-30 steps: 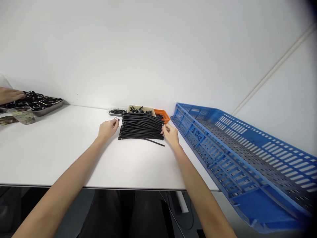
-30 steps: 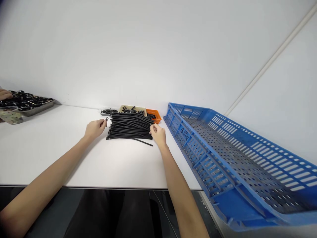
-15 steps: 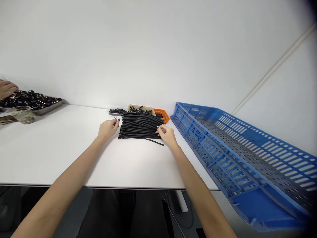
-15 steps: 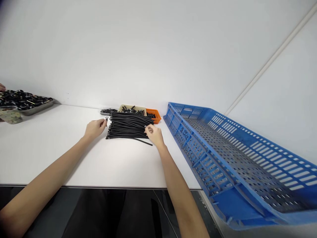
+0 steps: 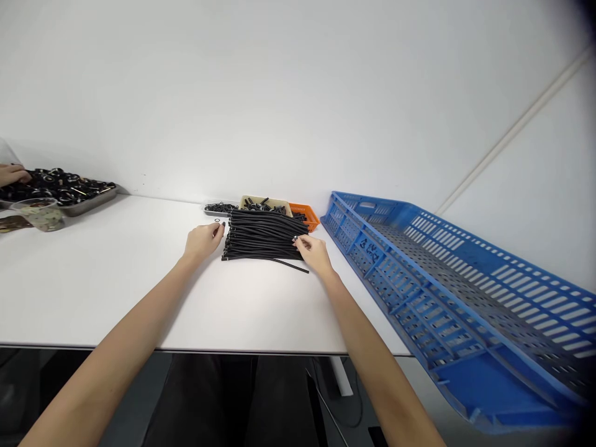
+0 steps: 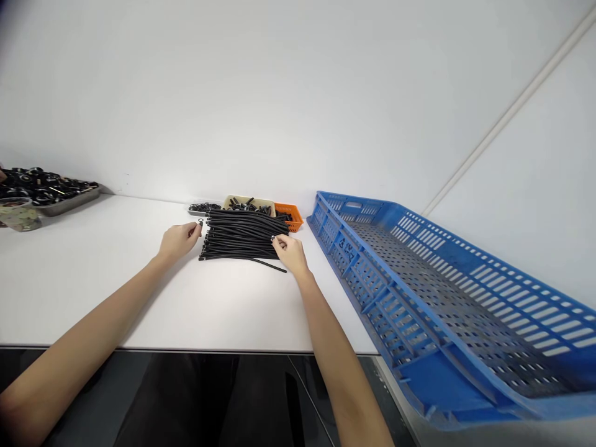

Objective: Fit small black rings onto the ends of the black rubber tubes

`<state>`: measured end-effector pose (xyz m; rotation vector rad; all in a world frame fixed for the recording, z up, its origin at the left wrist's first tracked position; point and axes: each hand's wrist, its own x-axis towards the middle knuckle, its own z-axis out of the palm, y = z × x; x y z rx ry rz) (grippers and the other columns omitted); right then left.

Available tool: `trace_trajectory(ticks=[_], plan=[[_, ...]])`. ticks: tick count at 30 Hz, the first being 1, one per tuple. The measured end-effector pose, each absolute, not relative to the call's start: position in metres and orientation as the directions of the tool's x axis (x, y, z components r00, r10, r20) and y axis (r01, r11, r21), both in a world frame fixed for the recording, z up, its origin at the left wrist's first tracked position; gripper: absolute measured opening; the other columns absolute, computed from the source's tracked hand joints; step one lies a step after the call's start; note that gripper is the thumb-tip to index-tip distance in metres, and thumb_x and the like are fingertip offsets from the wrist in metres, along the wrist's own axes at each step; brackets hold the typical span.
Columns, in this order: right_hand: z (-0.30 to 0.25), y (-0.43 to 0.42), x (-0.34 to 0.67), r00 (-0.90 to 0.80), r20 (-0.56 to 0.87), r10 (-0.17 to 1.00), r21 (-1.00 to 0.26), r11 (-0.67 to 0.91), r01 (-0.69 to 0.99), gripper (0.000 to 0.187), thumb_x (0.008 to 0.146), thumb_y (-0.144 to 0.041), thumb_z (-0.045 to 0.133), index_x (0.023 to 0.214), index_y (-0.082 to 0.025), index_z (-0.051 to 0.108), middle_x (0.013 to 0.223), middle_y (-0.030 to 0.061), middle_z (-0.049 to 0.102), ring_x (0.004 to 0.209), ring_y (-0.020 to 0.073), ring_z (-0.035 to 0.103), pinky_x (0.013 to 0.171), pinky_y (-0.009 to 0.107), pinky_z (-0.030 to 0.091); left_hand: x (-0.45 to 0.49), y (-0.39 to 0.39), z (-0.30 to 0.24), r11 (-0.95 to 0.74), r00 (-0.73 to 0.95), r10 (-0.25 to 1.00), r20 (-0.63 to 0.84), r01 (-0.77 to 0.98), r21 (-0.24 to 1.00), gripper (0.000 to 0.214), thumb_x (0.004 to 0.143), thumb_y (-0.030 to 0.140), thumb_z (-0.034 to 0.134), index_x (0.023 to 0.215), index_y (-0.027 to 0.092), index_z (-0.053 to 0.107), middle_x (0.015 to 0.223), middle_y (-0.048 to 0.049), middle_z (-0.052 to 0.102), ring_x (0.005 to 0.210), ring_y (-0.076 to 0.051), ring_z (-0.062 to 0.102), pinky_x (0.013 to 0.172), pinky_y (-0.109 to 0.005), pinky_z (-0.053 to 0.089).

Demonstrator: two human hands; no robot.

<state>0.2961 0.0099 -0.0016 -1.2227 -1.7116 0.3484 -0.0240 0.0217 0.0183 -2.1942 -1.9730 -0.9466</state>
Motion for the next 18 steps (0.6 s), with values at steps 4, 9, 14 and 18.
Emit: trace_trajectory(ticks=[4,9,14,18], plan=[[-0.0019,0.0097,0.2966,-0.035,0.562,0.826,-0.652,0.468,0.597,0.032,0.084,-0.043,0.048,0.077,-0.019,0.067,0.074,0.0054,0.07,0.067,0.0196,0.065,0.064,0.03,0.05,-0.0242,0.0211,0.0192,-0.189,0.004,0.892,0.452,0.912,0.364,0.04,0.093,0.039,0.034,0.063,0.021,0.054,0.07,-0.0053,0.069,0.065,-0.02,0.06,0.056,-0.029,0.029],[-0.0017,0.0104,0.2977,-0.044,0.575,0.817,-0.632,0.478,0.611,0.028,0.084,-0.038,0.048,0.079,-0.019,0.069,0.078,0.0052,0.071,0.07,0.019,0.064,0.066,0.029,0.049,-0.0239,0.0206,0.02,-0.192,0.014,0.893,0.449,0.915,0.354,0.04,0.093,0.038,0.033,0.066,0.021,0.057,0.075,-0.0051,0.071,0.069,-0.02,0.061,0.058,-0.028,0.03],[-0.0017,0.0123,0.2979,-0.048,0.626,0.778,-0.589,0.512,0.624,0.028,0.084,-0.036,0.048,0.079,-0.018,0.069,0.082,0.0072,0.071,0.07,0.0193,0.062,0.066,0.031,0.049,-0.0238,0.0207,0.0199,-0.191,0.018,0.894,0.448,0.919,0.345,0.04,0.092,0.037,0.033,0.065,0.022,0.058,0.076,-0.0049,0.072,0.07,-0.021,0.062,0.059,-0.028,0.031],[-0.0009,0.0118,0.297,-0.052,0.625,0.779,-0.58,0.508,0.637,0.028,0.083,-0.036,0.047,0.078,-0.018,0.069,0.081,0.0068,0.07,0.069,0.0187,0.061,0.065,0.03,0.048,-0.0236,0.0209,0.0197,-0.193,0.021,0.897,0.441,0.917,0.349,0.039,0.092,0.038,0.033,0.065,0.022,0.057,0.073,-0.0048,0.07,0.068,-0.021,0.061,0.058,-0.029,0.03]])
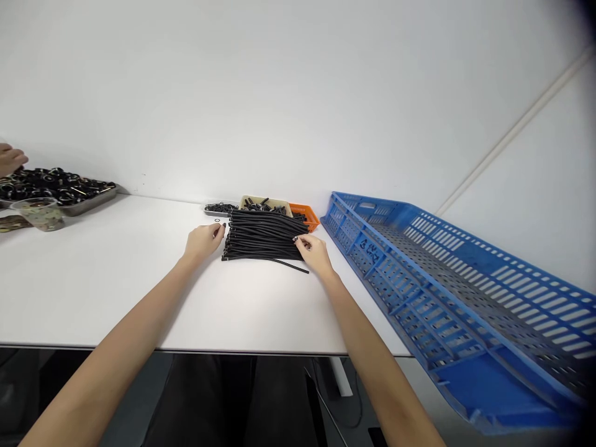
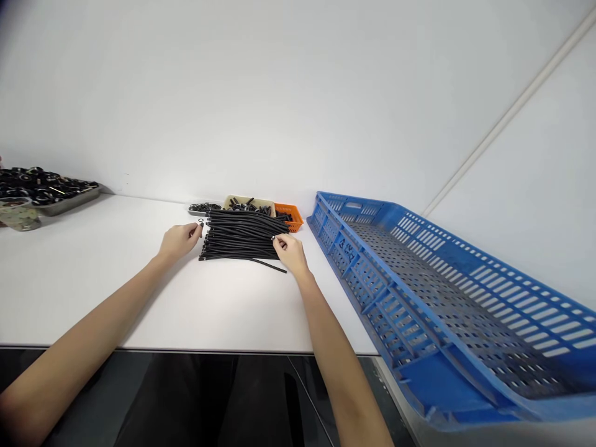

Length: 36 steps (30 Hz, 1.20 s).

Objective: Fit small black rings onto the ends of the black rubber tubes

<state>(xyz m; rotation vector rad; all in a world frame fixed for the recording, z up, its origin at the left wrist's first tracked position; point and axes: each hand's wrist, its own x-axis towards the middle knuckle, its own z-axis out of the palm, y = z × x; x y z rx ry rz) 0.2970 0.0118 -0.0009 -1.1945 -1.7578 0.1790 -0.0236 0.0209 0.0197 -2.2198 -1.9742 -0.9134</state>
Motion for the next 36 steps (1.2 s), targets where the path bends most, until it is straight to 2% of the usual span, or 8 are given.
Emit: trace_trajectory(ticks=[12,18,27,33,36], plan=[[-0.002,0.013,0.298,-0.043,0.61,0.791,-0.591,0.491,0.64,0.031,0.083,-0.04,0.046,0.073,-0.019,0.067,0.067,0.0031,0.066,0.061,0.0163,0.057,0.06,0.028,0.041,-0.024,0.021,0.019,-0.201,0.032,0.895,0.446,0.919,0.338,0.038,0.092,0.037,0.033,0.065,0.022,0.054,0.071,-0.0053,0.069,0.068,-0.021,0.061,0.057,-0.03,0.029],[0.001,0.01,0.3,0.042,0.625,0.78,-0.585,0.432,0.687,0.032,0.086,-0.04,0.045,0.067,-0.02,0.062,0.062,0.0011,0.061,0.056,0.0149,0.052,0.061,0.027,0.04,-0.023,0.019,0.02,-0.214,0.008,0.882,0.471,0.897,0.387,0.024,0.091,0.036,0.039,0.089,0.024,0.059,0.079,-0.0027,0.07,0.069,-0.02,0.061,0.061,-0.029,0.034],[0.009,0.006,0.304,0.32,0.615,0.72,-0.633,0.21,0.745,0.031,0.087,-0.035,0.041,0.059,-0.023,0.042,0.056,-0.0012,0.05,0.056,0.0155,0.044,0.061,0.027,0.032,-0.023,0.02,0.017,-0.294,0.056,0.855,0.516,0.872,0.392,0.022,0.092,0.036,0.039,0.091,0.024,0.057,0.09,-0.0014,0.071,0.068,-0.018,0.059,0.063,-0.03,0.036],[0.01,0.005,0.308,0.427,0.508,0.748,-0.673,0.035,0.739,0.025,0.09,-0.031,0.039,0.068,-0.023,0.049,0.062,0.0009,0.057,0.061,0.019,0.05,0.062,0.027,0.032,-0.022,0.02,0.015,-0.32,0.078,0.84,0.538,0.87,0.374,0.024,0.093,0.036,0.037,0.094,0.024,0.058,0.089,-0.0018,0.07,0.067,-0.018,0.059,0.064,-0.029,0.037],[0.006,0.009,0.311,0.439,0.454,0.775,-0.696,0.001,0.718,0.028,0.092,-0.031,0.038,0.071,-0.023,0.054,0.061,0.0026,0.059,0.063,0.0212,0.053,0.064,0.029,0.035,-0.022,0.021,0.015,-0.329,0.095,0.842,0.531,0.87,0.367,0.025,0.093,0.036,0.036,0.096,0.024,0.058,0.09,-0.0023,0.07,0.068,-0.018,0.059,0.064,-0.029,0.037]])
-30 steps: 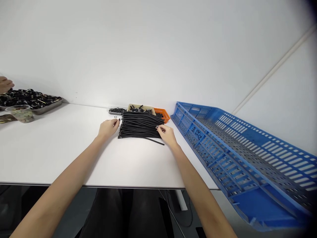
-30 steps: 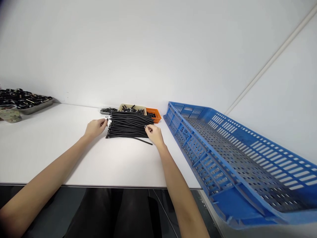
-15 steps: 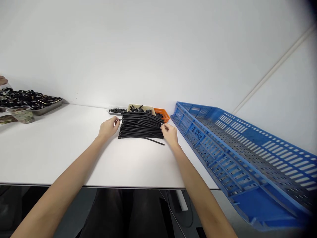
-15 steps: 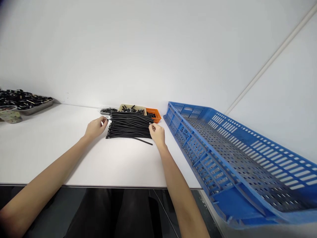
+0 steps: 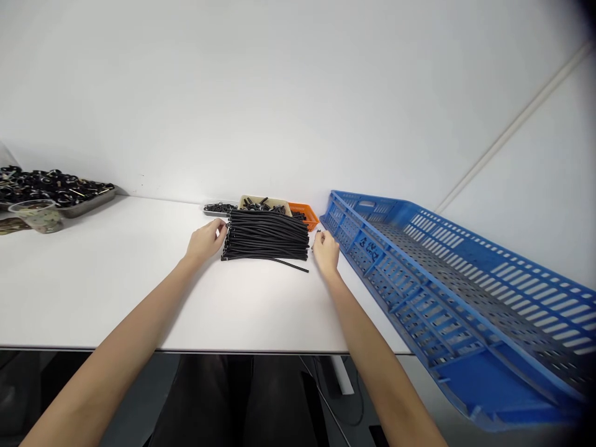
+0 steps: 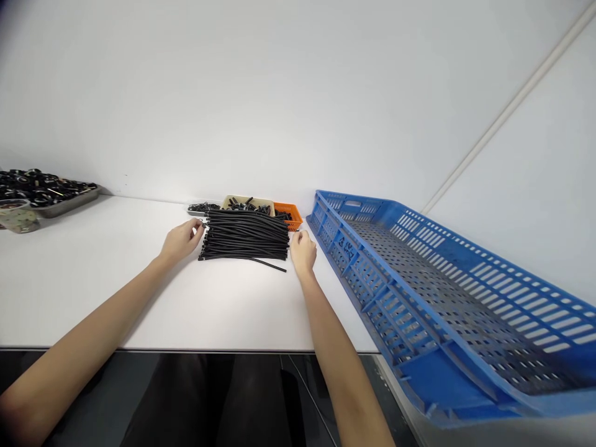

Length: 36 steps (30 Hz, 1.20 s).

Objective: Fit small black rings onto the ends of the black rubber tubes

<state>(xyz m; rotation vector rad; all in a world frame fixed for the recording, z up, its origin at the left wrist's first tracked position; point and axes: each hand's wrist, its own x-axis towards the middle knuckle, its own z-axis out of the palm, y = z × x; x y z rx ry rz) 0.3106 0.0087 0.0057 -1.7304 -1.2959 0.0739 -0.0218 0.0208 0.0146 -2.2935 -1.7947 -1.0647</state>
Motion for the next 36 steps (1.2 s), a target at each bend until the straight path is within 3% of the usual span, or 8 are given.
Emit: trace_trajectory(ticks=[7,17,27,36], plan=[[-0.007,0.019,0.315,0.365,0.47,0.804,-0.694,0.081,0.715,0.033,0.092,-0.039,0.039,0.07,-0.024,0.059,0.057,0.0031,0.059,0.06,0.0213,0.054,0.061,0.028,0.037,-0.022,0.021,0.015,-0.324,0.112,0.856,0.505,0.876,0.357,0.028,0.095,0.038,0.034,0.1,0.024,0.058,0.093,-0.0035,0.07,0.072,-0.019,0.061,0.065,-0.029,0.038],[-0.002,0.016,0.31,0.374,0.355,0.857,-0.65,-0.062,0.758,0.026,0.089,-0.028,0.039,0.067,-0.023,0.052,0.07,0.0047,0.061,0.066,0.0215,0.051,0.063,0.028,0.033,-0.019,0.021,0.016,-0.35,0.162,0.858,0.488,0.879,0.324,0.029,0.096,0.037,0.03,0.104,0.024,0.055,0.097,-0.0048,0.069,0.078,-0.022,0.062,0.065,-0.03,0.037],[-0.008,0.02,0.316,0.37,0.41,0.833,-0.66,-0.009,0.751,0.025,0.087,-0.03,0.041,0.065,-0.024,0.05,0.064,0.0039,0.059,0.062,0.0209,0.05,0.06,0.028,0.033,-0.018,0.018,0.018,-0.332,0.15,0.872,0.466,0.88,0.339,0.029,0.096,0.036,0.031,0.106,0.025,0.056,0.102,-0.0049,0.07,0.083,-0.022,0.064,0.067,-0.03,0.039],[-0.007,0.02,0.318,0.412,0.412,0.813,-0.684,-0.022,0.729,0.022,0.085,-0.031,0.044,0.066,-0.024,0.051,0.064,0.0037,0.061,0.06,0.02,0.05,0.058,0.027,0.031,-0.02,0.018,0.017,-0.251,0.072,0.892,0.447,0.9,0.356,0.03,0.097,0.038,0.029,0.095,0.024,0.056,0.094,-0.006,0.071,0.08,-0.022,0.064,0.064,-0.03,0.037]])
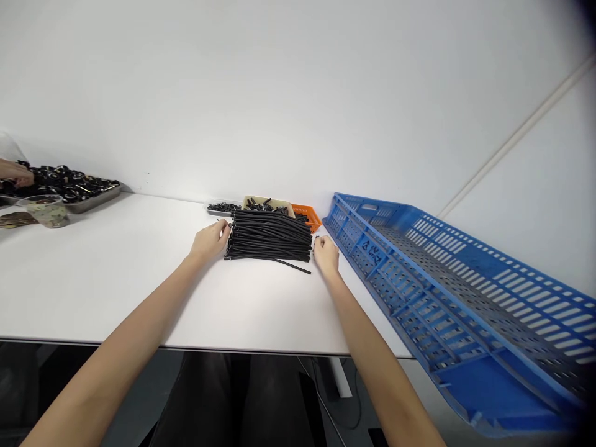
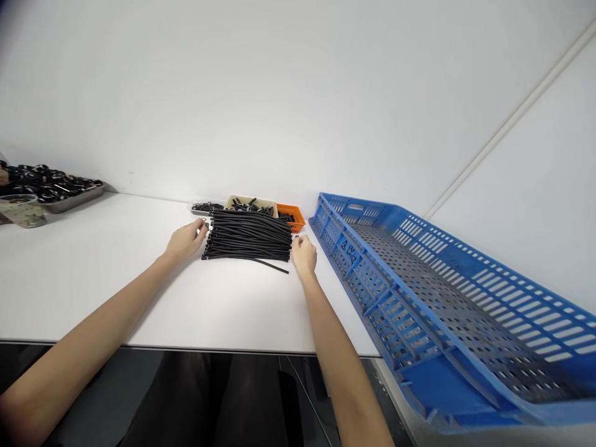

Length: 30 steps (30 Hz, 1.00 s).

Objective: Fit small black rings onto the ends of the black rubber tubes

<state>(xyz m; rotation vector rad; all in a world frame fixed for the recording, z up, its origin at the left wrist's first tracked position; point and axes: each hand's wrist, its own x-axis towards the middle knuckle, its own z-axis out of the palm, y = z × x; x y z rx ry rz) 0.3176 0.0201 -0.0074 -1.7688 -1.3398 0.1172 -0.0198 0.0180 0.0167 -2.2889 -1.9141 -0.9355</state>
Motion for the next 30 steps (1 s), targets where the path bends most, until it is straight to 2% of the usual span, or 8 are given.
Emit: trace_trajectory(ticks=[3,9,21,30], plan=[[-0.006,0.02,0.317,0.423,0.405,0.81,-0.677,-0.046,0.735,0.021,0.086,-0.031,0.044,0.067,-0.023,0.05,0.066,0.0041,0.06,0.062,0.0204,0.05,0.059,0.028,0.031,-0.02,0.017,0.018,-0.257,0.071,0.895,0.441,0.888,0.381,0.029,0.096,0.04,0.031,0.092,0.024,0.055,0.091,-0.0052,0.071,0.077,-0.022,0.063,0.064,-0.03,0.036],[-0.005,0.018,0.316,0.401,0.446,0.8,-0.687,0.018,0.727,0.022,0.085,-0.032,0.042,0.066,-0.024,0.049,0.062,0.0024,0.058,0.062,0.0207,0.05,0.061,0.028,0.033,-0.019,0.014,0.021,-0.272,0.072,0.898,0.434,0.867,0.418,0.028,0.095,0.041,0.034,0.089,0.023,0.054,0.085,-0.0041,0.07,0.074,-0.021,0.061,0.065,-0.03,0.037],[0.005,0.01,0.305,0.293,0.554,0.779,-0.682,0.223,0.697,0.025,0.085,-0.034,0.042,0.062,-0.024,0.039,0.056,-0.0025,0.048,0.057,0.0161,0.044,0.06,0.027,0.032,-0.019,0.015,0.021,-0.27,0.072,0.891,0.448,0.878,0.396,0.03,0.096,0.04,0.03,0.09,0.024,0.054,0.084,-0.0046,0.069,0.076,-0.022,0.062,0.064,-0.03,0.035],[0.005,0.01,0.304,0.246,0.597,0.764,-0.663,0.297,0.687,0.027,0.086,-0.037,0.042,0.062,-0.023,0.039,0.055,-0.0037,0.045,0.053,0.014,0.042,0.059,0.026,0.033,-0.02,0.016,0.02,-0.252,0.075,0.894,0.441,0.898,0.359,0.034,0.097,0.04,0.025,0.088,0.023,0.054,0.084,-0.0053,0.07,0.076,-0.023,0.062,0.061,-0.029,0.033]])
